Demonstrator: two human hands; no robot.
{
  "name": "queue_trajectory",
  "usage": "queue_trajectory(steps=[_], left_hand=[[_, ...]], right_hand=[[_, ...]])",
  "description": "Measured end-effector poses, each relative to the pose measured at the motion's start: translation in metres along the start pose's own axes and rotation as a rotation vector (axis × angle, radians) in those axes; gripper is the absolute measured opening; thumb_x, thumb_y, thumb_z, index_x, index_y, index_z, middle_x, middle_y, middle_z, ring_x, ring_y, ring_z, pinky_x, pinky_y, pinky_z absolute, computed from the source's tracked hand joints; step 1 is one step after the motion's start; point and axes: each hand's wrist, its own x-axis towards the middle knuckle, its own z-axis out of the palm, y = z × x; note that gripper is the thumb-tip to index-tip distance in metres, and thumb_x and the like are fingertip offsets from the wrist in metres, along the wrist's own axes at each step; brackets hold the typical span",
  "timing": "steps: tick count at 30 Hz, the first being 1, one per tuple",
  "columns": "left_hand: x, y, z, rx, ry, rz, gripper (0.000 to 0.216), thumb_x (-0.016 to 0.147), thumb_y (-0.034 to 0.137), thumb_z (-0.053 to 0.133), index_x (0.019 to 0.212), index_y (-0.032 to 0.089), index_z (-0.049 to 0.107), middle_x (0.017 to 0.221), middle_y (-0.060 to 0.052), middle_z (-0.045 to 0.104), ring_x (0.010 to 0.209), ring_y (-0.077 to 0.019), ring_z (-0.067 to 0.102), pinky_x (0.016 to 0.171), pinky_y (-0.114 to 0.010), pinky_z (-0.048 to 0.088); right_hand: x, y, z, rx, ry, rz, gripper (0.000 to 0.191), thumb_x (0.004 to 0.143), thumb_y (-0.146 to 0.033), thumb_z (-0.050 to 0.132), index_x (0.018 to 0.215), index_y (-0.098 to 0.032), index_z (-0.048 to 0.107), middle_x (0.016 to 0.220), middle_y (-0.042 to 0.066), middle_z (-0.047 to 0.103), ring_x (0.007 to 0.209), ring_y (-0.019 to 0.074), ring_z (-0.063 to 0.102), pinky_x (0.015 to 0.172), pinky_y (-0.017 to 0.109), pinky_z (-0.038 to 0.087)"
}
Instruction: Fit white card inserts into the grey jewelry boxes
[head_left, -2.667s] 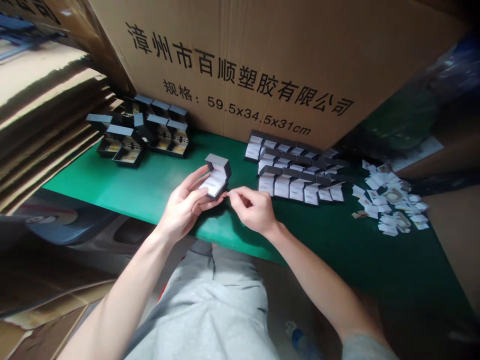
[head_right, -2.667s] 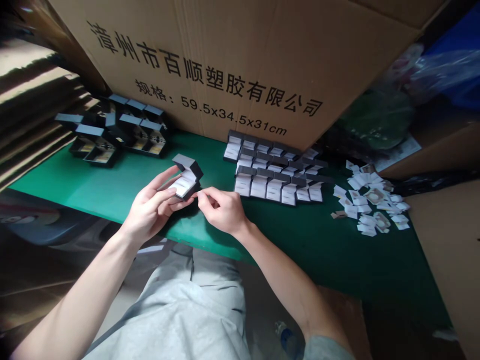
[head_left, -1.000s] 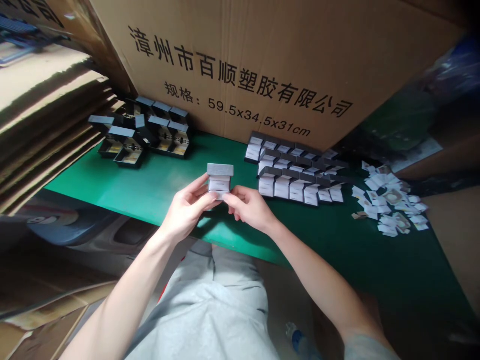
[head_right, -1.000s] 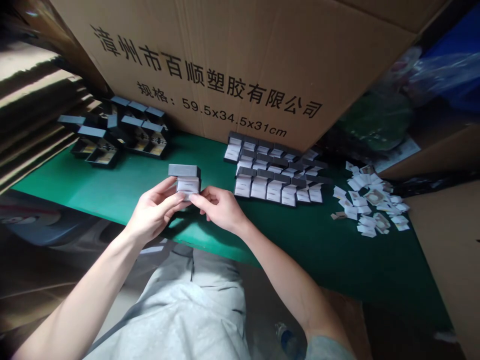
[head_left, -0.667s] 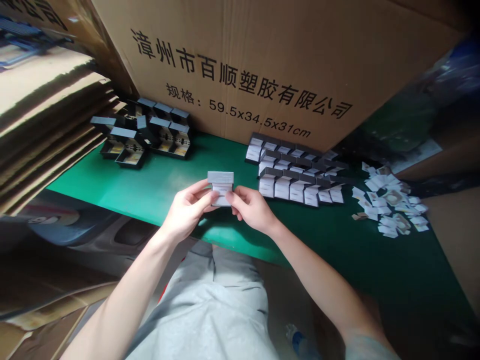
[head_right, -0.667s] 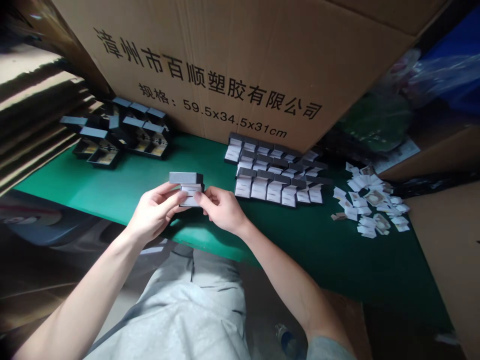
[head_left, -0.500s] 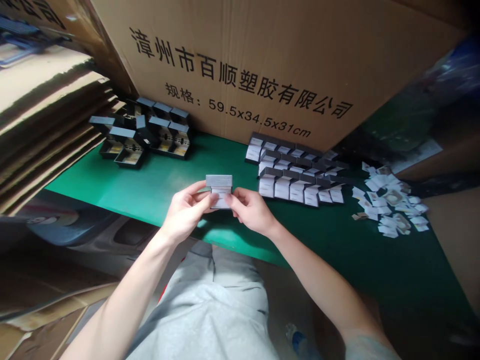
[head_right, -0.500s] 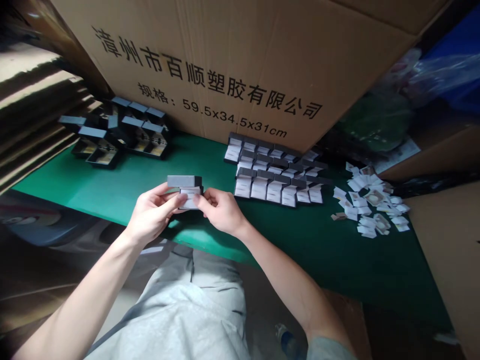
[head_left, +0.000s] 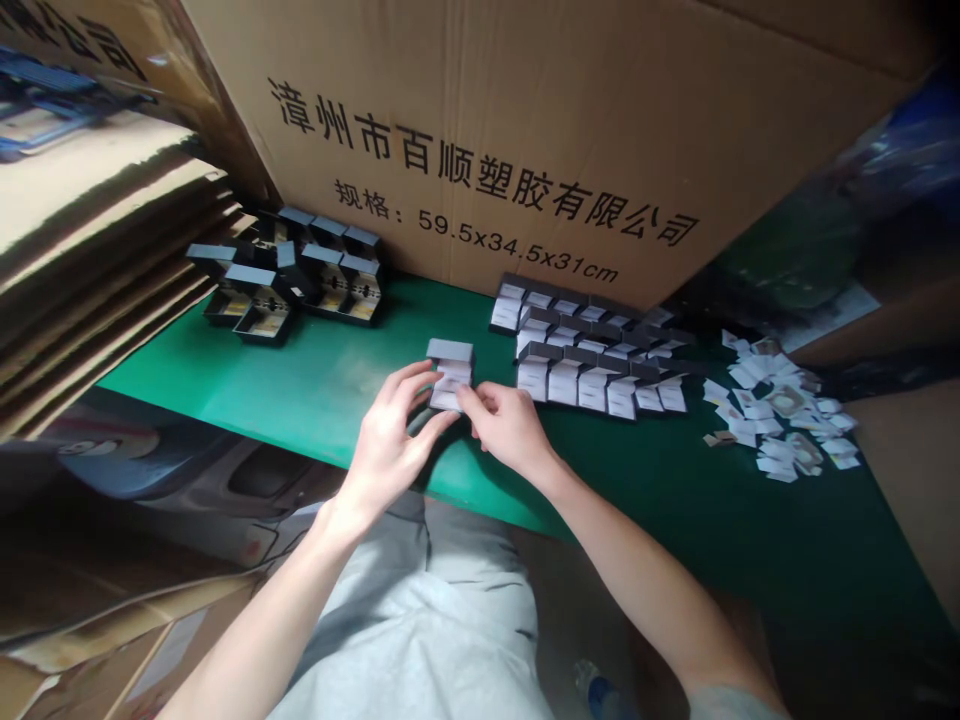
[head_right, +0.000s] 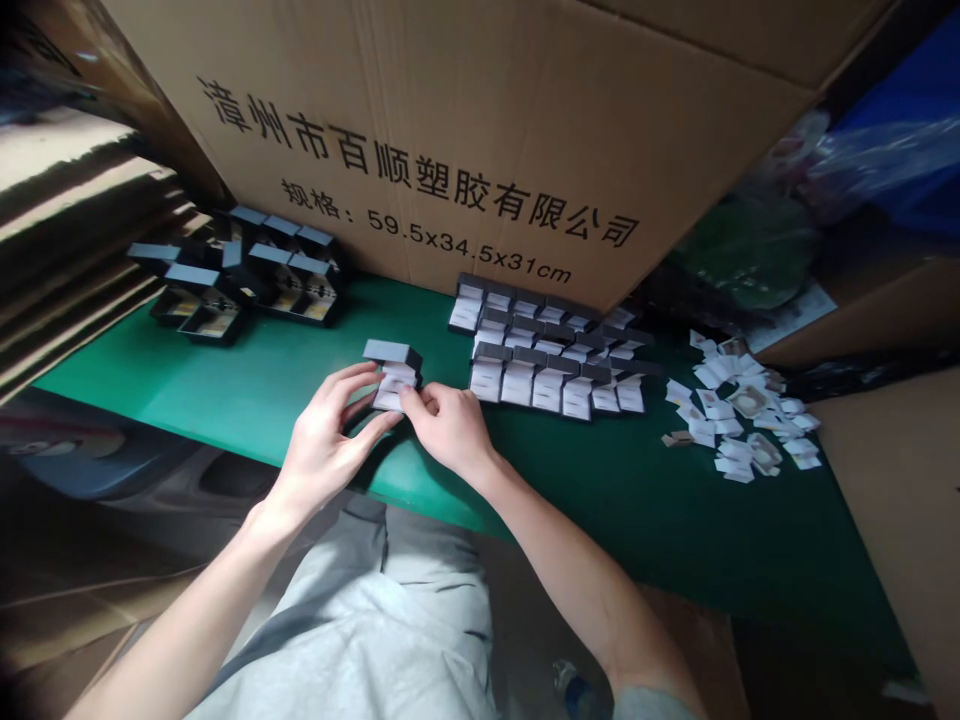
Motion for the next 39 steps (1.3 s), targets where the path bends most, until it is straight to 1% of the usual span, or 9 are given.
queue_trajectory(steps=[8, 14, 18, 26, 31, 34, 35, 38, 39], left_hand=[[0.000, 0.001, 0.001, 0.238, -0.064, 0.057, 0.027, 0.102, 0.038, 0.060, 0.108, 0.022, 0.080, 0.130, -0.012, 0.073, 0.111, -0.0270, 0.073, 0.102, -0.039, 0.059], [0.018, -0.003, 0.005, 0.205, -0.174, 0.029, 0.035, 0.099, 0.039, 0.057, 0.116, 0.022, 0.083, 0.138, -0.011, 0.071, 0.108, -0.0289, 0.074, 0.097, -0.040, 0.060], [0.046, -0.010, 0.019, 0.211, -0.209, 0.049, 0.043, 0.102, 0.047, 0.054, 0.121, 0.020, 0.080, 0.137, -0.010, 0.073, 0.107, -0.0274, 0.075, 0.092, -0.036, 0.061], [0.093, -0.019, 0.045, 0.304, -0.287, 0.188, 0.038, 0.097, 0.019, 0.053, 0.121, 0.022, 0.081, 0.139, -0.011, 0.071, 0.124, -0.0301, 0.068, 0.108, -0.041, 0.053], [0.104, -0.014, 0.052, 0.297, -0.297, 0.204, 0.032, 0.099, 0.027, 0.056, 0.120, 0.023, 0.080, 0.141, -0.011, 0.070, 0.122, -0.0294, 0.069, 0.109, -0.042, 0.054], [0.090, -0.007, 0.039, 0.269, -0.238, 0.205, 0.035, 0.098, 0.032, 0.061, 0.129, 0.022, 0.076, 0.150, -0.013, 0.064, 0.134, -0.0321, 0.064, 0.114, -0.045, 0.051], [0.077, -0.005, 0.030, 0.234, -0.155, 0.186, 0.036, 0.099, 0.035, 0.061, 0.130, 0.023, 0.075, 0.147, -0.012, 0.066, 0.131, -0.0315, 0.065, 0.112, -0.043, 0.052], [0.007, -0.002, -0.003, 0.134, 0.111, -0.026, 0.029, 0.101, 0.043, 0.055, 0.108, 0.028, 0.079, 0.115, -0.008, 0.078, 0.104, -0.0292, 0.074, 0.099, -0.044, 0.059], [-0.023, -0.002, -0.014, 0.073, 0.056, -0.088, 0.032, 0.103, 0.044, 0.050, 0.098, 0.030, 0.078, 0.103, -0.006, 0.078, 0.096, -0.0293, 0.074, 0.094, -0.048, 0.060]], right_hand=[[-0.001, 0.009, 0.001, -0.290, 0.159, -0.258, 0.058, 0.103, -0.049, 0.054, 0.052, -0.022, 0.048, 0.048, 0.001, 0.052, 0.048, 0.0127, 0.042, 0.057, 0.033, 0.024], [-0.007, 0.011, 0.005, -0.287, -0.113, -0.527, 0.048, 0.104, -0.036, 0.048, 0.058, -0.021, 0.048, 0.058, 0.002, 0.060, 0.054, 0.0118, 0.045, 0.058, 0.030, 0.026], [-0.007, 0.011, 0.004, -0.305, -0.160, -0.540, 0.049, 0.104, -0.034, 0.048, 0.057, -0.021, 0.042, 0.056, 0.001, 0.056, 0.053, 0.0111, 0.040, 0.059, 0.031, 0.025], [-0.004, 0.011, 0.005, -0.341, -0.239, -0.528, 0.048, 0.103, -0.032, 0.057, 0.058, -0.020, 0.046, 0.060, 0.000, 0.060, 0.056, 0.0111, 0.041, 0.061, 0.031, 0.025], [-0.005, 0.013, 0.005, -0.328, -0.246, -0.499, 0.046, 0.102, -0.033, 0.056, 0.059, -0.020, 0.046, 0.060, 0.000, 0.060, 0.057, 0.0113, 0.043, 0.061, 0.031, 0.026], [-0.006, 0.011, 0.004, -0.291, -0.252, -0.500, 0.047, 0.101, -0.034, 0.054, 0.057, -0.021, 0.041, 0.057, 0.000, 0.055, 0.054, 0.0110, 0.041, 0.059, 0.031, 0.027], [-0.007, 0.010, 0.003, -0.272, -0.238, -0.508, 0.048, 0.100, -0.035, 0.053, 0.057, -0.022, 0.037, 0.054, -0.001, 0.052, 0.053, 0.0109, 0.040, 0.058, 0.031, 0.026], [-0.009, 0.007, 0.000, -0.218, -0.144, -0.530, 0.050, 0.098, -0.038, 0.050, 0.056, -0.023, 0.027, 0.049, -0.002, 0.042, 0.049, 0.0112, 0.033, 0.055, 0.031, 0.024], [-0.009, 0.005, -0.001, -0.211, -0.107, -0.527, 0.051, 0.098, -0.040, 0.048, 0.056, -0.023, 0.025, 0.048, -0.002, 0.039, 0.049, 0.0115, 0.031, 0.054, 0.031, 0.024]])
